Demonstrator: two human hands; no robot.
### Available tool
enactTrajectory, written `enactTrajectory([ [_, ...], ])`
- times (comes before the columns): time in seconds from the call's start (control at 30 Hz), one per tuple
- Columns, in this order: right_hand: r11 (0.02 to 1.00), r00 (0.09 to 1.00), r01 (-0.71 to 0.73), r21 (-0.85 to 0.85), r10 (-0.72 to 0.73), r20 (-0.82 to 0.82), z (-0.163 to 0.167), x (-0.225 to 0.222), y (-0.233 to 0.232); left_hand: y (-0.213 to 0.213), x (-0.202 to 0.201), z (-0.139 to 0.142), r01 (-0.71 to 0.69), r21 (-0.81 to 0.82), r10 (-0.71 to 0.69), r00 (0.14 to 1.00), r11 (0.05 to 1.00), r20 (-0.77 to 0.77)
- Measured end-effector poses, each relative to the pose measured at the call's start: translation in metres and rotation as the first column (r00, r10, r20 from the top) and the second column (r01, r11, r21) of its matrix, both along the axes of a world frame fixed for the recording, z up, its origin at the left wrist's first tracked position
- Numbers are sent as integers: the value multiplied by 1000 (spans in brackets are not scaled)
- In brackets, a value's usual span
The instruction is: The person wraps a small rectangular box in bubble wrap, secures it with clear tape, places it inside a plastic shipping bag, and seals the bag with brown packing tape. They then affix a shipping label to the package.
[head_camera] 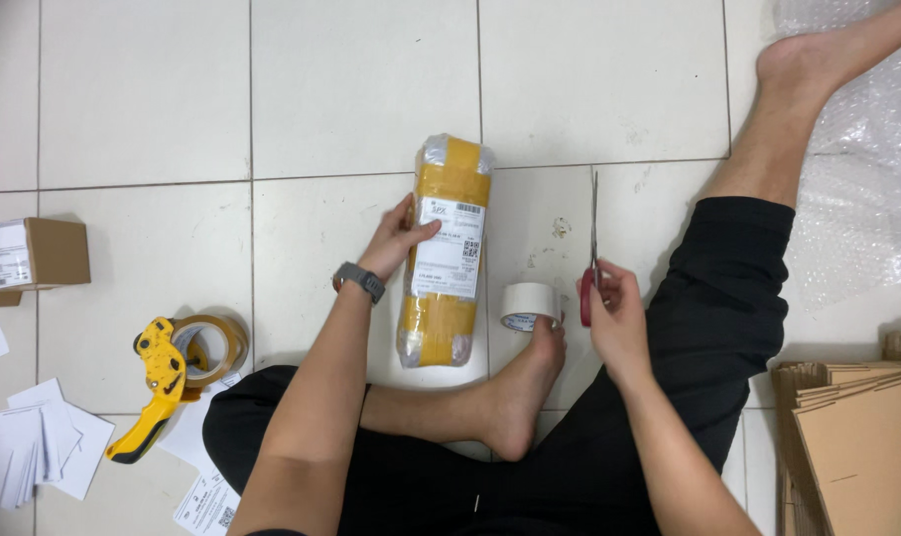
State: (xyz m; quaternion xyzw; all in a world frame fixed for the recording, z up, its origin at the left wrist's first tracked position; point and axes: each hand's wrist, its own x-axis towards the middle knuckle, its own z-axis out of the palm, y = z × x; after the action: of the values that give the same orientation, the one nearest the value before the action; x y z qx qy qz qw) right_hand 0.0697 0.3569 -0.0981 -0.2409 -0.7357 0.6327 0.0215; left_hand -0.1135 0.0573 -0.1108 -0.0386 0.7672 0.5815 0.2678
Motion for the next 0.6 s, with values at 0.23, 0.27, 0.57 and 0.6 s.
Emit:
enactTrajectory([
  [0.23,527,850,-288,800,525,-40,-28,-36,24,79,-12,45,202,-639,-390,906,742,-166],
  [0.27,574,774,-443,689,632,-30,-29,-35,17,89,-9,46,196,-685,-443,873,701,-204],
  [0.57,838,843,-531,128,506,182,16,-43,-15,76,76,56,36,-178,-135,800,983,-584],
  [0.6,787,837,-545,289,534,124,20,-43,-21,77,87,56,-9,-116,-50,865,993,-500],
])
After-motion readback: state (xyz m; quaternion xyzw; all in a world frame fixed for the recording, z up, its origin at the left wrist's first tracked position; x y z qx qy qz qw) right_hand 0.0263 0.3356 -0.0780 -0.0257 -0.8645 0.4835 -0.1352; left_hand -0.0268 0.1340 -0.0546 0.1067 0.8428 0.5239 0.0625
